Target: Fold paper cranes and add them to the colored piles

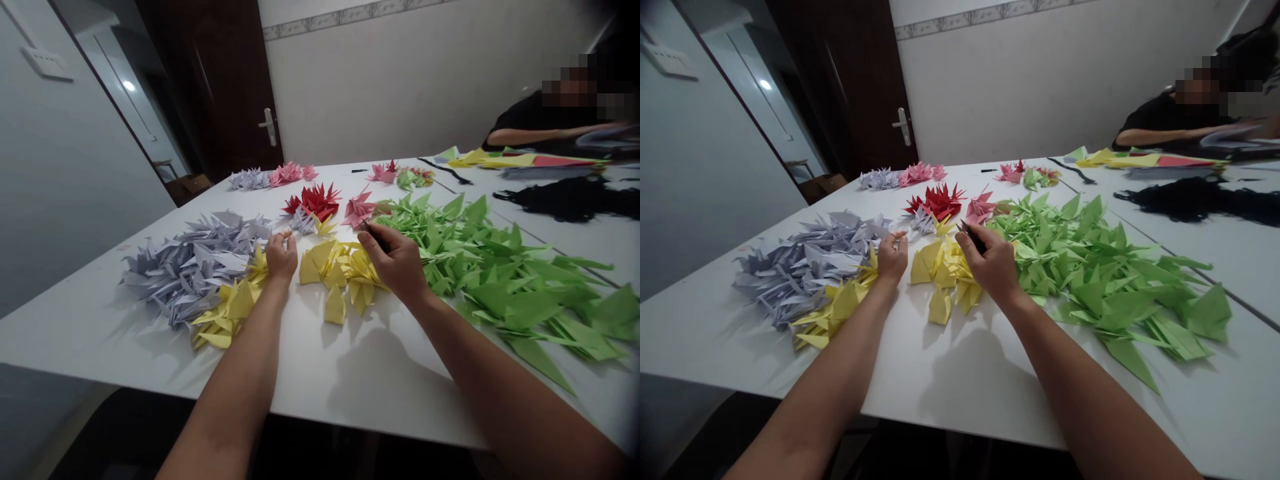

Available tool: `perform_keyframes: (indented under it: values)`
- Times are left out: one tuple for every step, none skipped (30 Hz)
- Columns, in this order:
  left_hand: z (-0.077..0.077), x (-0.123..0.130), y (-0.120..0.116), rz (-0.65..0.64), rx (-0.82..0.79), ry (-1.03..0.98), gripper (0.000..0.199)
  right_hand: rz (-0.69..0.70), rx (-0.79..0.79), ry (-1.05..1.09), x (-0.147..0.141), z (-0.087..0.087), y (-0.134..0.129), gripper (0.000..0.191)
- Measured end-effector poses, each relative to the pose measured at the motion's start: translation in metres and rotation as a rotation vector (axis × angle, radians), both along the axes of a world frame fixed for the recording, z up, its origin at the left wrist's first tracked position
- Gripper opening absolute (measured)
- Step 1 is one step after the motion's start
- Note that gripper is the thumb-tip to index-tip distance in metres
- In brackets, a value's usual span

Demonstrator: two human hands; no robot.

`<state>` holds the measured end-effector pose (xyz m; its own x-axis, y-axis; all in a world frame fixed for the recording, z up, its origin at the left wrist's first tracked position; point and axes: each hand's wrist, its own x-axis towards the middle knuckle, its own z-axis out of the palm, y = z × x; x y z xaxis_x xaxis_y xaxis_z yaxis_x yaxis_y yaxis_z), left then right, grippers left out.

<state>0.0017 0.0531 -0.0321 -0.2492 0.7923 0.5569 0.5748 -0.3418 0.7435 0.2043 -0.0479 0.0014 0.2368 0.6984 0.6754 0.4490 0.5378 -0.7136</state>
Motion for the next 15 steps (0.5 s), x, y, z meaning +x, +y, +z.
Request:
perform_keyframes:
  values:
    - [-0.003, 0.001, 0.001, 0.003, -0.013, 0.005, 0.018, -0.024, 0.006, 0.014, 0.001, 0.002, 0.001, 0.035]
    - [-0.005, 0.003, 0.001, 0.003, -0.022, 0.007, 0.017, -0.059, 0.002, 0.014, 0.001, 0.006, 0.003, 0.036]
    - [-0.007, 0.005, 0.001, 0.000, -0.028, 0.008, 0.017, -0.103, -0.017, -0.013, 0.001, 0.010, 0.008, 0.035]
    - [-0.009, 0.007, 0.001, -0.004, -0.034, 0.011, 0.017, -0.145, -0.055, -0.072, 0.001, 0.015, 0.015, 0.033]
    - [-0.011, 0.009, 0.000, -0.013, -0.043, 0.016, 0.017, -0.178, -0.115, -0.171, 0.000, 0.021, 0.024, 0.028]
    - [-0.012, 0.010, 0.000, -0.024, -0.053, 0.021, 0.016, -0.196, -0.192, -0.306, -0.002, 0.027, 0.035, 0.025]
    - [-0.013, 0.011, 0.000, -0.037, -0.064, 0.026, 0.016, -0.214, -0.265, -0.434, -0.005, 0.032, 0.048, 0.022]
    - [-0.014, 0.011, 0.000, -0.050, -0.076, 0.030, 0.016, -0.240, -0.330, -0.541, -0.008, 0.036, 0.062, 0.022]
    - [-0.016, 0.011, 0.000, -0.061, -0.087, 0.033, 0.016, -0.250, -0.417, -0.637, -0.012, 0.038, 0.077, 0.023]
    - [-0.017, 0.010, 0.000, -0.070, -0.098, 0.033, 0.017, -0.237, -0.535, -0.740, -0.017, 0.040, 0.090, 0.024]
    - [-0.018, 0.010, 0.000, -0.078, -0.108, 0.031, 0.018, -0.225, -0.591, -0.775, -0.021, 0.039, 0.103, 0.022]
    - [-0.019, 0.009, 0.000, -0.083, -0.117, 0.027, 0.019, -0.216, -0.632, -0.798, -0.026, 0.037, 0.114, 0.022]
    - [-0.020, 0.009, 0.001, -0.089, -0.125, 0.023, 0.019, -0.210, -0.662, -0.816, -0.030, 0.034, 0.123, 0.024]
    - [-0.021, 0.009, 0.001, -0.093, -0.132, 0.016, 0.019, -0.206, -0.683, -0.830, -0.033, 0.030, 0.130, 0.025]
    - [-0.022, 0.009, 0.001, -0.099, -0.137, 0.008, 0.019, -0.202, -0.696, -0.843, -0.037, 0.026, 0.136, 0.025]
